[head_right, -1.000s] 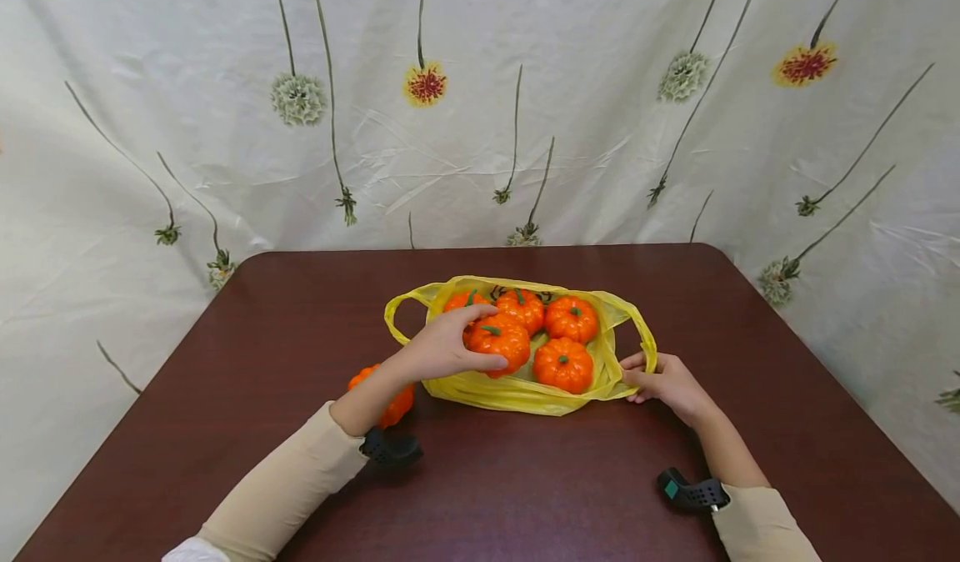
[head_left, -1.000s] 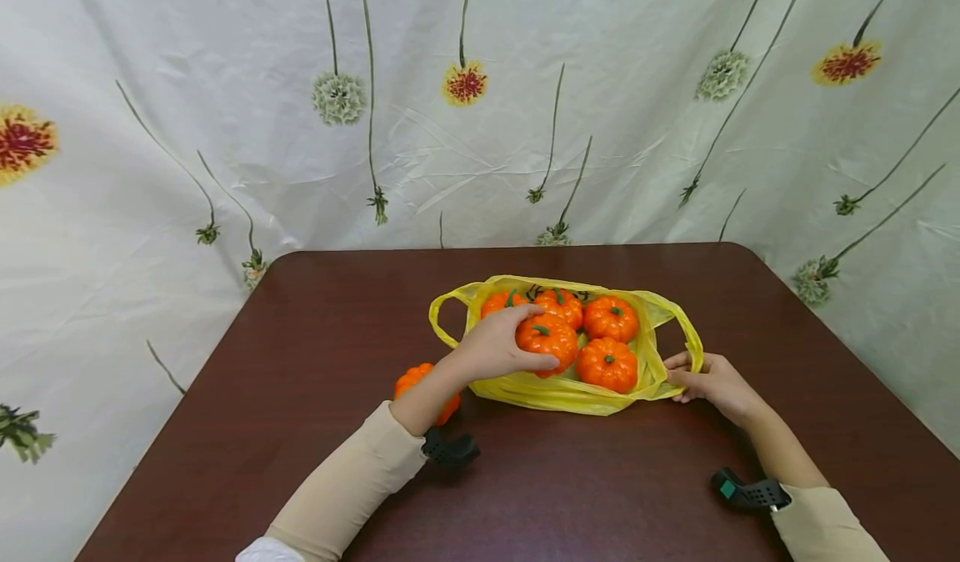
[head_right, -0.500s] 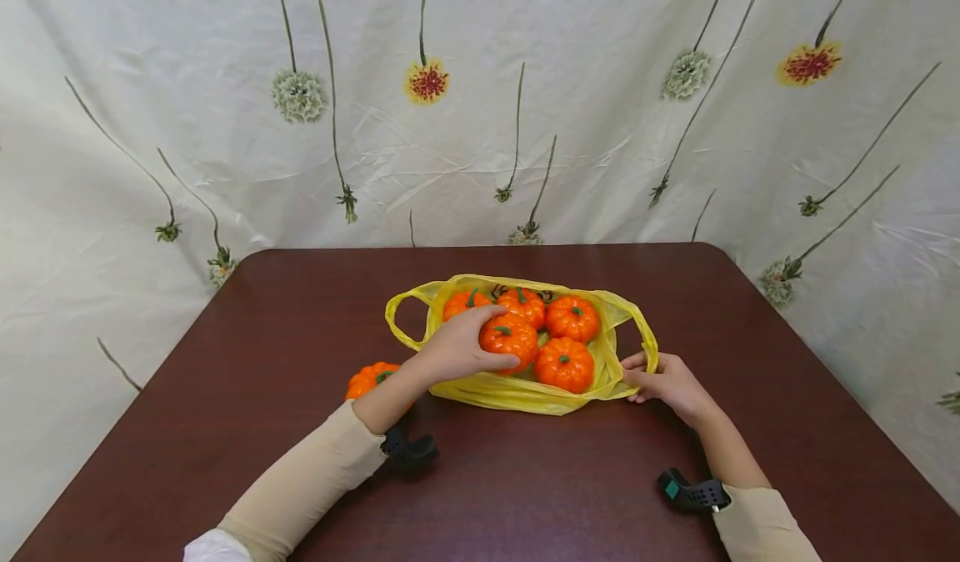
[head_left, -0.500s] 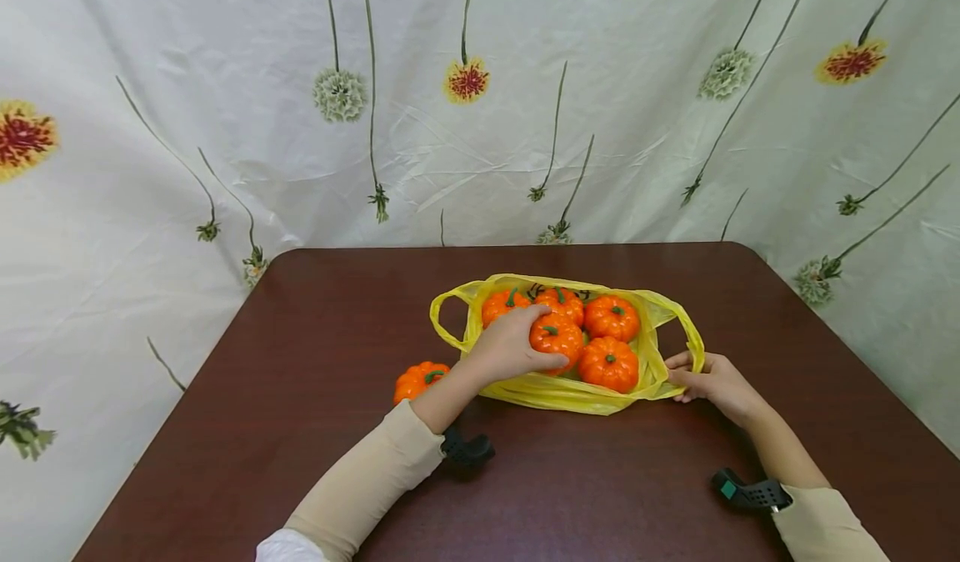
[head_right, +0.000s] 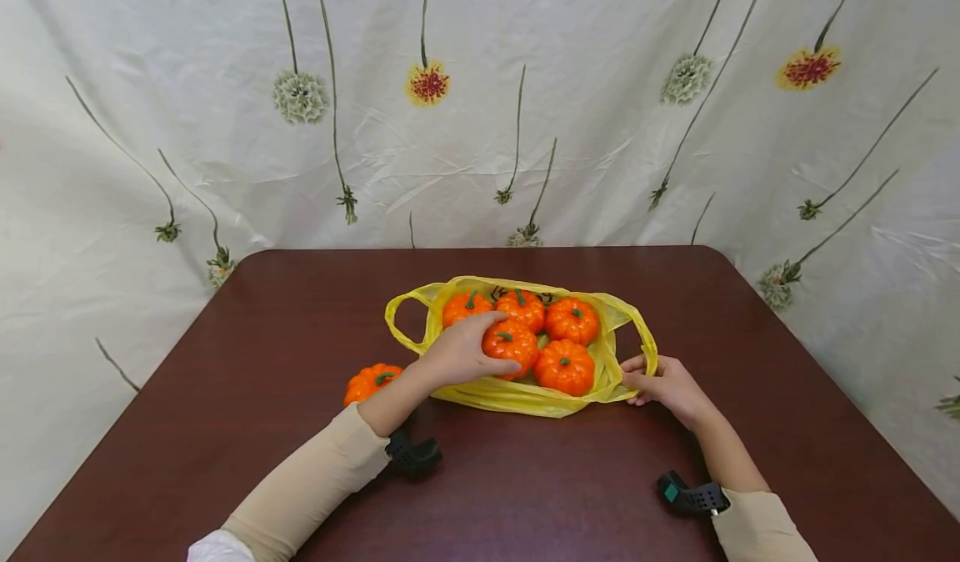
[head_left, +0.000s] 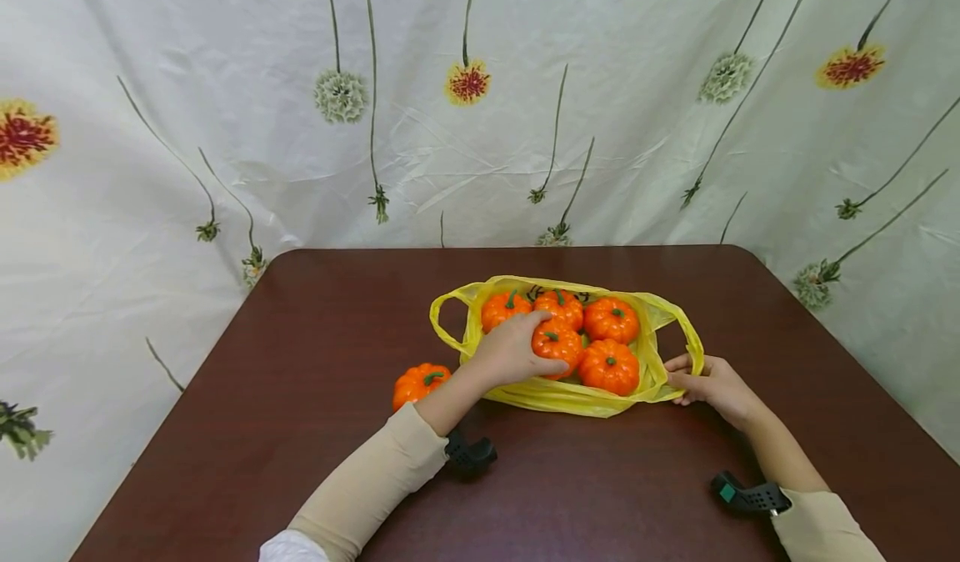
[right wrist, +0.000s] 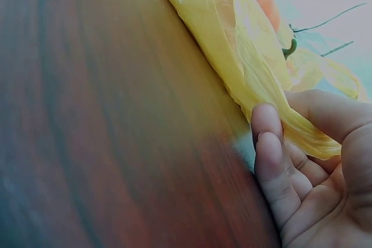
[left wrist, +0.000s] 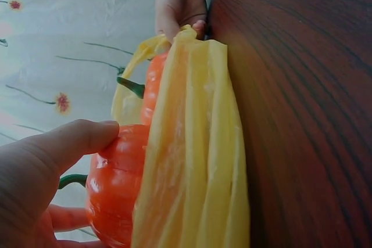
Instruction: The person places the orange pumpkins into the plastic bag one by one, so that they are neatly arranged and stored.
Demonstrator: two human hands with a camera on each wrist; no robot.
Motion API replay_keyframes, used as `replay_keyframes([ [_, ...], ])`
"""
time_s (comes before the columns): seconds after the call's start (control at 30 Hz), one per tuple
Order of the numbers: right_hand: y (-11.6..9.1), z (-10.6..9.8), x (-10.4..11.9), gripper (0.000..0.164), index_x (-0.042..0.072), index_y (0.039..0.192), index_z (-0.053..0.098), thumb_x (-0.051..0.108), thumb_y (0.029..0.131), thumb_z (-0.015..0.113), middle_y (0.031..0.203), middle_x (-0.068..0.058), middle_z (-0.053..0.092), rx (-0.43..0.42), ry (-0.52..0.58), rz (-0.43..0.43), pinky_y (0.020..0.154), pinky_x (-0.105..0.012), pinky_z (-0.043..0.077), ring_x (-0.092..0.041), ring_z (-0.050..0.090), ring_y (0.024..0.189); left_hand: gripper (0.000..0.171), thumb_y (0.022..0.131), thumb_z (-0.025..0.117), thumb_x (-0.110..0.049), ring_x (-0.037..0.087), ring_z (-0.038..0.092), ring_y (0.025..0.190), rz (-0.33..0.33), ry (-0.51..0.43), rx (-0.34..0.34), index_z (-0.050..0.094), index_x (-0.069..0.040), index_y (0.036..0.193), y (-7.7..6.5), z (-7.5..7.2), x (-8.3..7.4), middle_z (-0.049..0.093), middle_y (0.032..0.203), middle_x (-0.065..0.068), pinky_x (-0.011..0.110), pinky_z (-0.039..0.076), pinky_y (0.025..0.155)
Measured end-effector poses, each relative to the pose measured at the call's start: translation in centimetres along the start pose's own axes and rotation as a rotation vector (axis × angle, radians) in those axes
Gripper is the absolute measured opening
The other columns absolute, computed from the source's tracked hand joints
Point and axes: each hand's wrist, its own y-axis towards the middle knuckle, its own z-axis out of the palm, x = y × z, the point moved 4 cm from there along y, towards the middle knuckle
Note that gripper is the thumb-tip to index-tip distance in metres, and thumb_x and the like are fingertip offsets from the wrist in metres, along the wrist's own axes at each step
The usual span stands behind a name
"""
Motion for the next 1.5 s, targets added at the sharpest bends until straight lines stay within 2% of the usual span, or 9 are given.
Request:
replay_keyframes([
  [0.37,0.2,0.0,-0.2,0.033,-0.023,0.111,0.053,0.005,0.094,0.059,0.077,-0.004,0.067,-0.005,-0.013,-0.006,0.060,-0.027,0.055,-0.013,0.063,0.062,0.084,0.079,0.076,-0.052,0.028,0.047,0.129,0.005,-0.007,0.049,0.045,-0.009,0.145,0.2,1.0,0.4,0.050,0.141,0.012,0.042,0.039,0.105],
  [0.7,0.1,0.0,0.1,0.029,-0.021,0.109,0.055,0.004,0.094,0.059,0.077,-0.002,0.067,0.001,0.000,-0.008,0.060,-0.026,0.055,-0.012,0.063,0.062,0.084,0.080,0.074,-0.055,0.026,0.048,0.128,0.008,0.008,0.079,0.045,-0.011,0.145,0.2,1.4,0.4,0.050,0.141,0.010,0.042,0.039,0.104],
  [0.97,0.3,0.0,-0.1,0.033,-0.023,0.111,0.053,0.005,0.094,0.059,0.077,-0.003,0.067,0.001,-0.008,-0.002,0.060,-0.026,0.055,-0.012,0.063,0.062,0.084,0.081,0.072,-0.056,0.028,0.047,0.128,0.000,0.024,0.091,0.043,-0.013,0.146,0.1,1.4,0.5,0.049,0.141,0.012,0.044,0.040,0.103],
  [1.2,0.3,0.0,-0.3,0.033,-0.023,0.111,0.053,0.005,0.094,0.059,0.078,-0.004,0.067,-0.004,-0.013,-0.001,0.060,-0.026,0.055,-0.012,0.063,0.062,0.086,0.081,0.073,-0.054,0.030,0.042,0.133,0.005,0.024,0.067,0.041,-0.009,0.147,-0.3,0.8,0.2,0.048,0.143,0.013,0.045,0.037,0.106],
  [1.5,0.1,0.0,-0.3,0.033,-0.023,0.111,0.053,0.005,0.095,0.059,0.077,-0.003,0.066,-0.008,-0.018,0.005,0.060,-0.026,0.055,-0.013,0.062,0.062,0.083,0.083,0.072,-0.053,0.028,0.044,0.132,0.024,0.022,0.035,0.042,-0.010,0.147,-1.2,-0.5,-0.3,0.048,0.144,0.011,0.044,0.039,0.104],
])
